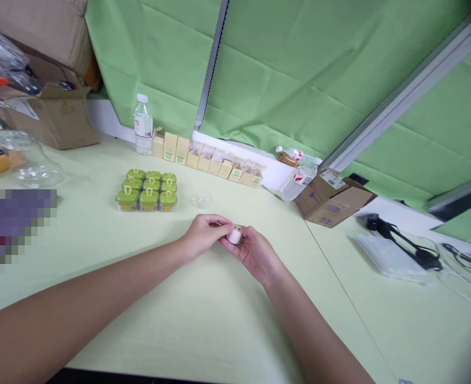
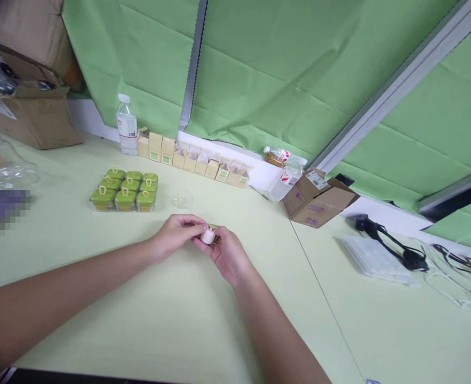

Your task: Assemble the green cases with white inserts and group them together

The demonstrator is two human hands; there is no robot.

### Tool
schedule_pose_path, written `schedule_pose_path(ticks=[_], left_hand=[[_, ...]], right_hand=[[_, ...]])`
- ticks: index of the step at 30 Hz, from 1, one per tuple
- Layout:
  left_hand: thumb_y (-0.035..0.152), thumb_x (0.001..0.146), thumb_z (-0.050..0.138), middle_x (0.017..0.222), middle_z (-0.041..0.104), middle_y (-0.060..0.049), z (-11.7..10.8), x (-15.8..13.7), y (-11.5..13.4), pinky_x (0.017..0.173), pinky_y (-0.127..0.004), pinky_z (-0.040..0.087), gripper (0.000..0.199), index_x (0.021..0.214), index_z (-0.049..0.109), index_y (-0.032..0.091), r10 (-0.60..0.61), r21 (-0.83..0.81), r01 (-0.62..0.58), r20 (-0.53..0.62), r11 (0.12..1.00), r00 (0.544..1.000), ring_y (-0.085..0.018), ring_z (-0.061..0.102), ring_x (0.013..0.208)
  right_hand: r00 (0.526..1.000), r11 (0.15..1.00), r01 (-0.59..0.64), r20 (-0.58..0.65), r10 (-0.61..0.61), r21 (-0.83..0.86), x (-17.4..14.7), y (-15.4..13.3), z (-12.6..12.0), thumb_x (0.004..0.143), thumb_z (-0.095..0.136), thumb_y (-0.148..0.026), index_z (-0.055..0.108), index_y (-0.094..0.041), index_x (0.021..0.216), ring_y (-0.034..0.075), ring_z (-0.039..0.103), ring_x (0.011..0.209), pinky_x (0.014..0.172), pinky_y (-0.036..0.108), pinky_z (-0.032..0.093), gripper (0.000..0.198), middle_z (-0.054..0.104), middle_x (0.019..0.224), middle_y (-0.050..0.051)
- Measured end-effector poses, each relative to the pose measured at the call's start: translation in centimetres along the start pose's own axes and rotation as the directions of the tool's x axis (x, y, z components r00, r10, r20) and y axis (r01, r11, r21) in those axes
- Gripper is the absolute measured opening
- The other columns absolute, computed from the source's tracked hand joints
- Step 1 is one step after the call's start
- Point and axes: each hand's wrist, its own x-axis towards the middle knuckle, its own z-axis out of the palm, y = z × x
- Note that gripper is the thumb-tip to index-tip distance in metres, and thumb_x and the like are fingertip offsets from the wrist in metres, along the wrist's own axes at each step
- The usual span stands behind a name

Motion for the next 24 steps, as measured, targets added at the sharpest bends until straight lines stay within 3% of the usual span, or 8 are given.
schedule_pose_path(ticks=[12, 18, 24], left_hand=[[0.037, 0.074, 0.077, 0.093, 0.074, -0.007, -0.4, 0.5, -0.7, 0.078, -0.032, 0.053, 0.025, 0.088, 0.074, 0.016, 0.058, 0.020, -0.058, 0.035, 0.998, 0.998, -0.021, 0.066, 0.089], [0.046, 0.083, 0.068, 0.095, 0.071, -0.005, -0.2, 0.4, -0.9, 0.079, -0.030, 0.052, 0.030, 0.092, 0.069, 0.017, 0.158, 0.059, -0.160, 0.047, 0.985, 0.986, -0.019, 0.064, 0.090], [0.040, 0.076, 0.078, 0.106, 0.065, -0.004, -0.1, 0.3, -1.5, 0.074, -0.029, 0.052, 0.037, 0.100, 0.058, 0.021, 0.248, 0.180, -0.256, 0.064, 0.950, 0.967, -0.016, 0.063, 0.086]], right_hand=[[0.999, 0.999, 0.038, 0.023, -0.037, -0.036, 0.0, -0.1, -0.2, 0.087, 0.047, -0.009, 0.069, -0.008, 0.089, 0.023, 0.074, 0.090, 0.089, 0.036, 0.062, 0.022, 0.075, 0.098, 0.015], [0.998, 0.999, 0.044, 0.045, -0.044, 0.004, 0.1, -0.7, -0.5, 0.092, 0.043, -0.016, 0.070, -0.009, 0.096, 0.023, 0.074, 0.093, 0.094, 0.038, 0.059, 0.027, 0.075, 0.099, 0.015], [0.993, 0.991, 0.106, 0.054, -0.101, -0.085, 0.1, -0.6, -0.7, 0.095, 0.055, -0.023, 0.063, -0.020, 0.114, 0.021, 0.075, 0.090, 0.089, 0.040, 0.059, 0.021, 0.075, 0.104, 0.008]])
